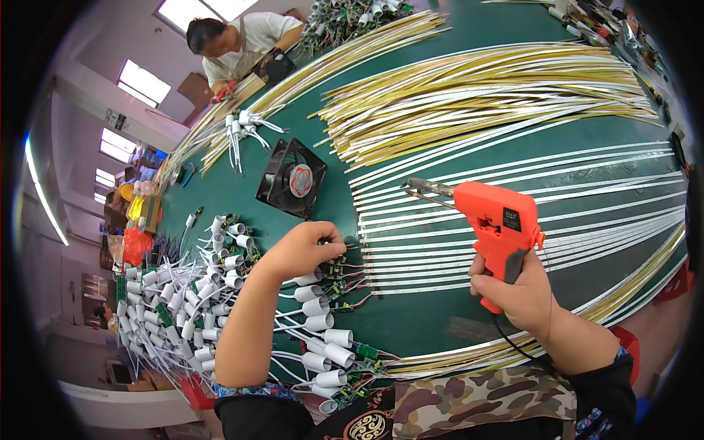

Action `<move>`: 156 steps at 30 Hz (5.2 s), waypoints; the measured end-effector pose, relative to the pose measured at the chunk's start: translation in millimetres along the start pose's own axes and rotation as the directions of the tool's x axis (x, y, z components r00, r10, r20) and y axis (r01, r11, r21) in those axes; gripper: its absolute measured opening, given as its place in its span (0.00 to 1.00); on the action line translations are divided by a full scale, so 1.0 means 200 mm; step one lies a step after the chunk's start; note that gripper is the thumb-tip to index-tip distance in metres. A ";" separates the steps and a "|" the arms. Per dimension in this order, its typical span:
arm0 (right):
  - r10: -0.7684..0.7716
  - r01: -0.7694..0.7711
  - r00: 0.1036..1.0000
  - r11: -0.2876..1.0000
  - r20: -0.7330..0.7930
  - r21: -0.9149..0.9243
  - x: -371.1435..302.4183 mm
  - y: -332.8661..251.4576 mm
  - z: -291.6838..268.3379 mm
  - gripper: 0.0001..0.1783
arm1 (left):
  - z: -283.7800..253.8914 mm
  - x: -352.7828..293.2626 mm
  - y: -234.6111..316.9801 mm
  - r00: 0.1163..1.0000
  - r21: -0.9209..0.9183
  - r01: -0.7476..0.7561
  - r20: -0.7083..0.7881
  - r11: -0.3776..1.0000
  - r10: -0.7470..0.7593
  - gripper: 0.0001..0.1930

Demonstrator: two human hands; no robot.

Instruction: The person solders wiring to electronic components with a soldering gun, connecting them to an LED strip and housing on an assembly line.

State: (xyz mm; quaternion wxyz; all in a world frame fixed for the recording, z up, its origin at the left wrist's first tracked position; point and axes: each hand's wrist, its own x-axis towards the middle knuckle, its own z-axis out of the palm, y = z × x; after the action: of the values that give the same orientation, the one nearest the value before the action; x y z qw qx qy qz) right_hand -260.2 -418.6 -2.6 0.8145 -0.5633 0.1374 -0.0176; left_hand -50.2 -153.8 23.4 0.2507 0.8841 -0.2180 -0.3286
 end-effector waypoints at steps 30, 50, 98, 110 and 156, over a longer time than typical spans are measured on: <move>-0.049 0.178 0.958 0.873 0.282 -0.455 0.03 0.17 0.07 0.19 | 0.07 0.14 -0.10 0.983 0.288 -0.098 0.175 0.953 0.049 0.12; -0.144 0.334 0.919 0.777 0.366 -0.533 0.04 0.23 0.08 0.26 | 0.07 0.14 -0.10 0.984 0.260 -0.134 0.150 0.956 0.097 0.12; -0.147 0.286 0.937 0.843 0.317 -0.455 0.01 0.16 0.02 0.25 | 0.08 0.10 -0.07 0.987 0.329 -0.142 0.117 0.934 0.109 0.09; -0.119 0.241 0.948 0.873 0.295 -0.424 0.01 0.17 0.00 0.25 | 0.05 0.06 -0.09 0.917 0.227 -0.395 0.153 0.890 0.368 0.10; -0.122 0.300 0.924 0.820 0.363 -0.487 0.05 0.21 0.08 0.27 | 0.14 0.12 -0.08 0.993 0.275 -0.111 -0.006 0.955 0.117 0.06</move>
State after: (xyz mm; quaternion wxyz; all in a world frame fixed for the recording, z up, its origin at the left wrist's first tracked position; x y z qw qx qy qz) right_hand -252.1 -390.6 -38.3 0.6295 -0.7745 -0.0592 0.0204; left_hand -49.5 -163.0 -14.9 0.1468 0.8999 -0.3093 -0.2702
